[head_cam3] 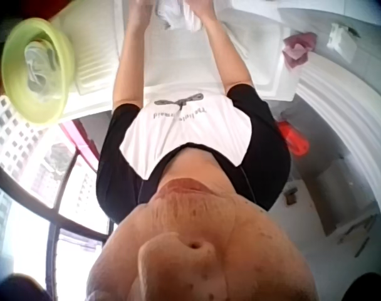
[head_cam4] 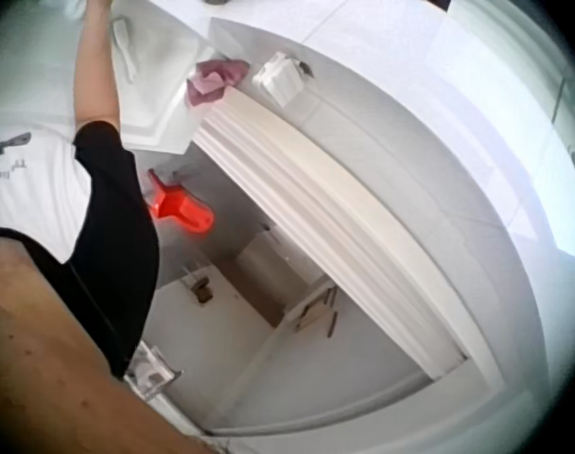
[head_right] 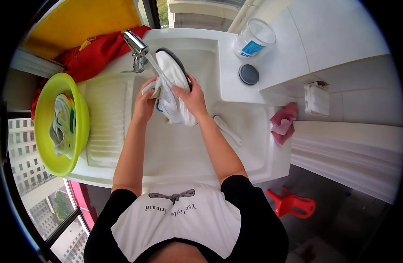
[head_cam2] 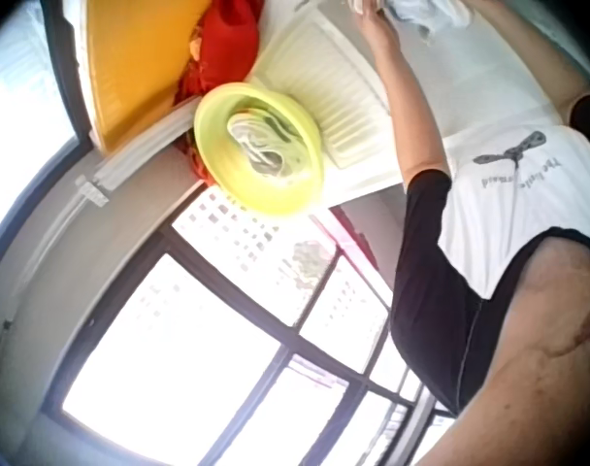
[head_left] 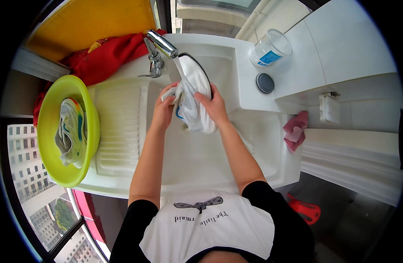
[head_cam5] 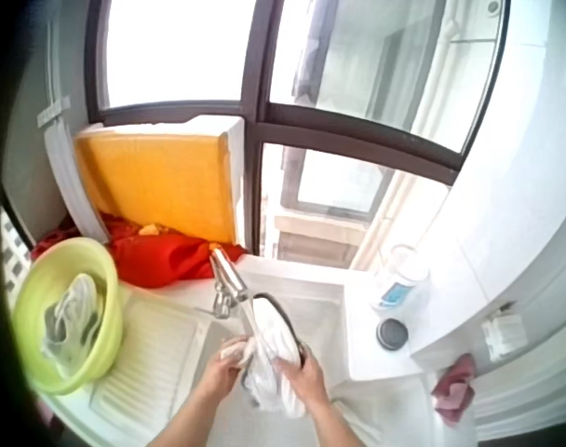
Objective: The person washes a white sneaker under running water in a sink, scrubbing the upper and sole with a brush. They rinse the shoe, place it in a green basin, then rinse and wipe the sink with a cloth before drying their hands.
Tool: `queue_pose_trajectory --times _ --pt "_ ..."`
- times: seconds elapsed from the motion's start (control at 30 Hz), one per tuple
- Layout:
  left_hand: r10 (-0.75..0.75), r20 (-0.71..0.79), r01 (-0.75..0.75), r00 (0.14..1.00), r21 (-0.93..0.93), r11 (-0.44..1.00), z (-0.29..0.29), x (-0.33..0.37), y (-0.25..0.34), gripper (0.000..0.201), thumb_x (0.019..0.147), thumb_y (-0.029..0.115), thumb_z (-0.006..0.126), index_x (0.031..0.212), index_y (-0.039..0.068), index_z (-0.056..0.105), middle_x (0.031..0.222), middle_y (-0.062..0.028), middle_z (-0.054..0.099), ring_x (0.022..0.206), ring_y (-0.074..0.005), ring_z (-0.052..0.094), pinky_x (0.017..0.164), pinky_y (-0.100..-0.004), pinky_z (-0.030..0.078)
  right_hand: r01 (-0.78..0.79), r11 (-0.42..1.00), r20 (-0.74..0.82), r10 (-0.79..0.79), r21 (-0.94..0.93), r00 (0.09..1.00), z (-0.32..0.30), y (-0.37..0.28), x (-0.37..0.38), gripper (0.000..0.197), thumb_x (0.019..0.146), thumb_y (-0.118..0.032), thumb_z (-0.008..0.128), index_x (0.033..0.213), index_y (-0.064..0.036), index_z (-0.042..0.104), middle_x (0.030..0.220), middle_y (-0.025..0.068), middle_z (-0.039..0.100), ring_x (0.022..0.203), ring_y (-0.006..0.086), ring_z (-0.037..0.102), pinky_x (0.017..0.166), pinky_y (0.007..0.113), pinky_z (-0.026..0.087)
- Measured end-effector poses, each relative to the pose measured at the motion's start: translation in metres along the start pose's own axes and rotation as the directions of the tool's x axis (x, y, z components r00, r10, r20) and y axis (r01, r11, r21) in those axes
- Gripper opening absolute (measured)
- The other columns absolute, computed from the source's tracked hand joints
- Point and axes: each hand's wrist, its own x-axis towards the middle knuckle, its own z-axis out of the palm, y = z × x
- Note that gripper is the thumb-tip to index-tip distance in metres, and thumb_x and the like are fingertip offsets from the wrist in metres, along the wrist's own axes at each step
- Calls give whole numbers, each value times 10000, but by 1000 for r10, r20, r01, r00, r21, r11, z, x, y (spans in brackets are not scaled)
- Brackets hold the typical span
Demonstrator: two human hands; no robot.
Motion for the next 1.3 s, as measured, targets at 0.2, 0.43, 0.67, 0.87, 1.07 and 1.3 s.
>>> queue_pose_trajectory --times 0.2,0.43,0.67,0.87,1.07,1.3 --pt "-30 -41 38 999 231 972 -19 -25 -20 652 852 261 549 1429 96 295 1396 -88 367 1283 -216 346 1064 -341 259 0 999 100 4 -44 995 20 -3 -8 815 703 -330 793 1311 45 401 1196 169 558 1075 239 556 914 330 445" --pt "331 -208 -71 920 743 665 14 -29 -28 519 801 348 696 1175 50 493 960 -146 649 872 -268 634 770 -348 488 -346 938 268 325 35 907 17 6 -16 766 809 -549 605 1281 27 428 1217 166 534 1105 249 531 936 338 418" --pt "375 -188 -70 908 813 578 38 -24 -22 411 813 294 700 1097 58 521 864 -124 653 772 -258 637 692 -341 491 -433 831 351 313 350 883 8 3 0 847 849 -657 460 1329 36 371 1298 145 471 1167 218 472 990 343 372" --pt "317 -64 10 946 986 168 71 -27 10 598 771 351 710 1286 158 476 1083 -133 561 895 -312 578 739 -376 493 -446 717 223 389 536 894 12 25 9 873 846 -667 452 1377 15 329 1341 148 438 1197 240 458 1003 347 368" --pt "360 125 -244 925 920 307 55 -64 24 572 779 282 715 1289 172 480 1133 -97 519 902 -237 537 792 -336 463 -342 677 298 187 652 936 15 30 6 754 897 -603 420 1342 4 389 1298 120 487 1162 229 489 996 341 372" --pt "120 -237 56 964 624 780 20 -85 15 421 828 230 629 1173 45 475 1191 -94 490 1006 -142 495 821 -292 425 -211 885 352 58 415 934 21 60 1 616 932 -552 393 1163 -4 554 1119 74 588 1035 159 526 913 293 403"
